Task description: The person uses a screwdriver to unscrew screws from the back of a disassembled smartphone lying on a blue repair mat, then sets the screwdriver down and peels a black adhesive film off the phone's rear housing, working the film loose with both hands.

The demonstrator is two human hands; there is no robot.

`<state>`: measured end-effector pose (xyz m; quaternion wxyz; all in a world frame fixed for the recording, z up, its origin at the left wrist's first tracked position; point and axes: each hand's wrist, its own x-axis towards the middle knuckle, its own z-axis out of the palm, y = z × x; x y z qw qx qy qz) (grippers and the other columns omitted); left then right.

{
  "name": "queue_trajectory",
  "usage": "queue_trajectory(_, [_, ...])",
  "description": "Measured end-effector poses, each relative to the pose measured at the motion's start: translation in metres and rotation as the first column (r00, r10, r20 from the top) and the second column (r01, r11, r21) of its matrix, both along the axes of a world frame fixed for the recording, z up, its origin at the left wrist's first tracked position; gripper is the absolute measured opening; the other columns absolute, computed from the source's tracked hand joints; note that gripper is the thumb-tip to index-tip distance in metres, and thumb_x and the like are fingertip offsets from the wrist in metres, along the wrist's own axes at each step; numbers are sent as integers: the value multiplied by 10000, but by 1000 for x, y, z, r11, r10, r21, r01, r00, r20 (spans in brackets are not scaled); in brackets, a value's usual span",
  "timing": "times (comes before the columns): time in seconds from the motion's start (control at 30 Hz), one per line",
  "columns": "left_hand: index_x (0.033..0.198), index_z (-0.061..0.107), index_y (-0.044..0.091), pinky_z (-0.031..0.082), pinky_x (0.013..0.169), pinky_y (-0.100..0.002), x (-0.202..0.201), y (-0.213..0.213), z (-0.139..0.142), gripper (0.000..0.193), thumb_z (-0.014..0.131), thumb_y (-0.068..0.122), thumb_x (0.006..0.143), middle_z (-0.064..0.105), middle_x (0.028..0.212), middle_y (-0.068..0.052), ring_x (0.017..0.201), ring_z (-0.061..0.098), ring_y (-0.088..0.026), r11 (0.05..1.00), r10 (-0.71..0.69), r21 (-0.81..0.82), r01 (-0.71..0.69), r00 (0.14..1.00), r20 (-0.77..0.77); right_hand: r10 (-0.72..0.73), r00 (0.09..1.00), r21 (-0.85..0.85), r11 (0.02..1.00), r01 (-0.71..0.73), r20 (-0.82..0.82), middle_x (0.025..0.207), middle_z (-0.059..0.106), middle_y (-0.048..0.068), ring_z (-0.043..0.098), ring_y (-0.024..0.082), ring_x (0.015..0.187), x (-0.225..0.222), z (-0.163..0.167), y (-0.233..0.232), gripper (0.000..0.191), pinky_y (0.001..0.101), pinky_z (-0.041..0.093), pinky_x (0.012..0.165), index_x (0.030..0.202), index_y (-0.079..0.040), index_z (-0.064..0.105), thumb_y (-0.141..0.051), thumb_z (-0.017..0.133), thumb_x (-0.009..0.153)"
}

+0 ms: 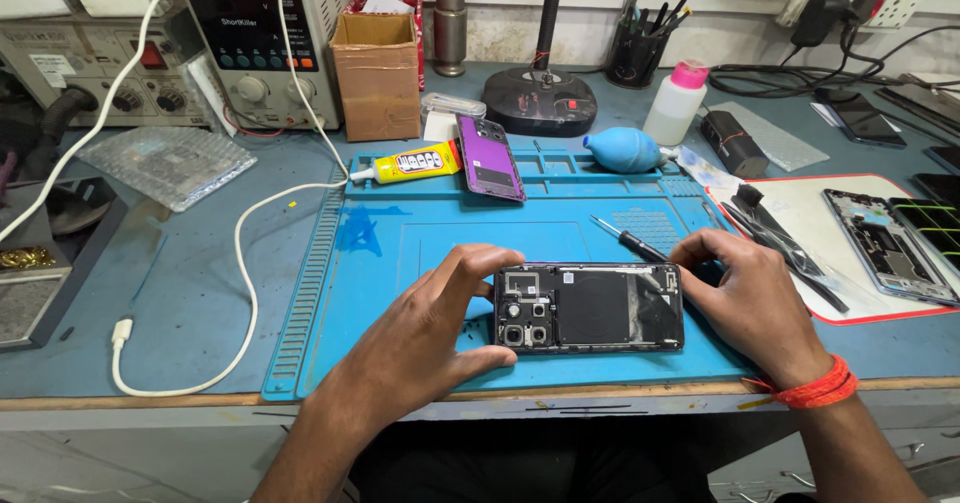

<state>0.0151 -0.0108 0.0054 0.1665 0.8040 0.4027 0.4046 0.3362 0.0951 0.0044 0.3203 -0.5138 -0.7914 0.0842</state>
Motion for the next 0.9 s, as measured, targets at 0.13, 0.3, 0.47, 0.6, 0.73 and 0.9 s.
queue_trajectory(0.13, [1408, 406, 151, 590, 947, -392, 0, 0, 1, 859, 894, 168, 702, 560, 1380, -91, 1075, 693, -272, 999, -1, 35, 1, 1000, -6, 16, 1000, 18, 1000, -16, 6, 898, 779, 125, 768, 239, 837, 1, 0, 1, 205, 357, 582, 783, 986, -3, 750, -138, 746, 832])
queue_trajectory(0.3, [1408, 411, 156, 556, 956, -422, 1, 0, 1, 871, 902, 196, 691, 570, 1375, -72, 1052, 689, -257, 999, 38, 20, -38, 998, -40, 4, 1000, 9, 1000, -4, 4, 897, 779, 127, 767, 240, 838, 2, -1, 2, 206, 358, 583, 791, 991, -8, 751, -136, 748, 829])
queue_trajectory(0.47, [1408, 413, 161, 537, 971, -432, 1, 0, 1, 871, 902, 207, 688, 576, 1369, -63, 1061, 693, -246, 999, 47, 13, -46, 998, -47, 34, 999, 41, 999, -35, 23, 916, 771, 123, 761, 240, 856, 1, -1, 2, 204, 361, 585, 802, 1009, -16, 751, -113, 732, 830])
queue_trajectory(0.6, [1402, 415, 167, 527, 979, -439, 1, 0, 2, 870, 904, 209, 684, 579, 1365, -58, 1066, 680, -253, 998, 65, 1, -66, 996, -63, 48, 998, 93, 994, -51, 37, 942, 760, 120, 750, 242, 873, 0, 0, 1, 187, 362, 583, 793, 1004, -23, 753, -117, 729, 844])
queue_trajectory(0.73, [1406, 408, 168, 514, 987, -444, 0, 1, 1, 880, 904, 216, 682, 578, 1365, -59, 1080, 662, -263, 998, 64, -9, -65, 995, -82, 49, 999, 132, 990, -50, 13, 986, 747, 116, 738, 240, 892, -1, 1, -2, 202, 364, 573, 725, 1029, -23, 746, -137, 726, 862])
queue_trajectory(0.9, [1413, 409, 165, 500, 988, -448, 0, 1, 0, 872, 899, 221, 694, 572, 1374, -65, 1068, 666, -261, 998, 62, 10, -61, 995, -81, 21, 1000, 144, 989, -18, -15, 977, 755, 101, 729, 227, 880, -1, 2, -3, 186, 368, 560, 668, 1012, -27, 759, -164, 716, 893])
